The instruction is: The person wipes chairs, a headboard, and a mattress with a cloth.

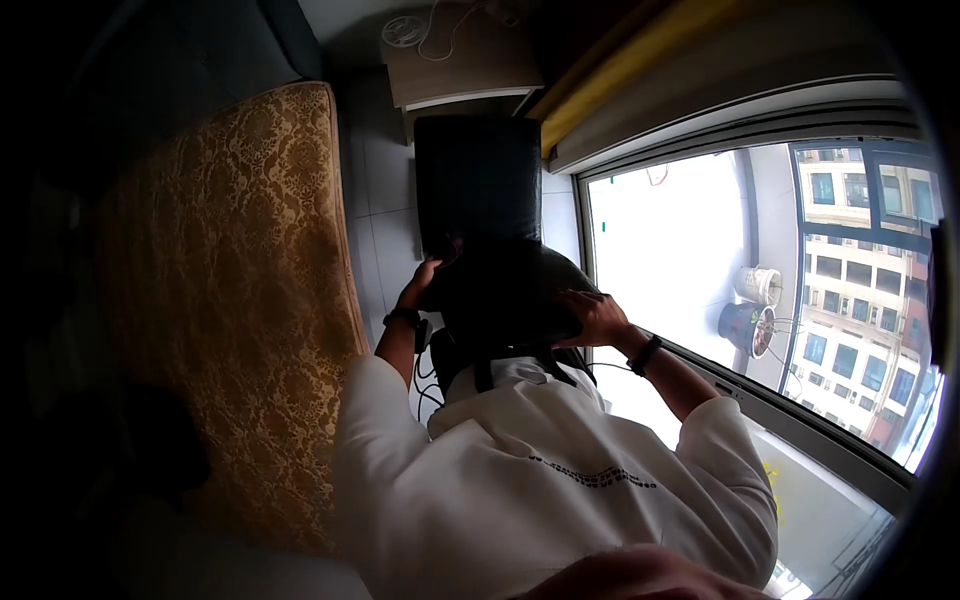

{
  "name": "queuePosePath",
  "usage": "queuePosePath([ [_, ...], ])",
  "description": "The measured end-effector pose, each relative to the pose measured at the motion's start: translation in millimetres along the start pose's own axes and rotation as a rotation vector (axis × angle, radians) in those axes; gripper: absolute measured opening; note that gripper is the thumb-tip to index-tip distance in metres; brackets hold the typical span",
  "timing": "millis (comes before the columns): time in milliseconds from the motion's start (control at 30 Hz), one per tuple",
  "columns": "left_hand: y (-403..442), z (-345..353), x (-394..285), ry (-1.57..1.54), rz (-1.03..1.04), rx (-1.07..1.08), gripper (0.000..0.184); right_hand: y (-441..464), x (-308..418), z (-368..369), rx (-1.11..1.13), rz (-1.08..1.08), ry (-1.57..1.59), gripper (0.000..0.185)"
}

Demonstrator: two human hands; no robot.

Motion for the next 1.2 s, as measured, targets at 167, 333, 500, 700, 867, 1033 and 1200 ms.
queuePosePath([
  [167, -17, 3, 5, 0.056, -0.369, -0.179, 0.062, -1, -6, -1, 0.064, -0.024, -0.002, 0.086],
  [333, -47, -7, 21, 0.162, -0.427, -0.176, 0.064, -3, -9, 12, 0.055, -0.053, 0.044, 0.09],
  [500, -102, 51, 15, 0.03, -0.442, 0.054, 0.055, -3, -7, 7, 0.087, -0.013, 0.008, 0.09],
  [700, -109, 69, 1, 0.165, -0.428, -0.037, 0.066, 2, -6, 0, 0.063, 0.001, 0.059, 0.087],
  [867, -47, 30, 31, 0.377, -0.371, -0.033, 0.064, -1, -8, -6, 0.038, -0.022, -0.029, 0.085],
  [1033, -37, 33, 7, 0.562, -0.37, -0.051, 0.065, 2, -7, -18, -0.089, -0.072, 0.005, 0.081],
  [1200, -28, 28, -10, 0.582, -0.338, -0.162, 0.061, 5, -7, -21, -0.086, -0.072, 0.028, 0.079],
])
Point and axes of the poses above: each hand's wrist, its own y-axis towards the middle knuckle, its own z-axis out of the palm, x = y × z, the point moved 9 cm from there along y, towards the middle knuckle, and after that the axes turned 2 degrees about -z, right-handed, at the moved point
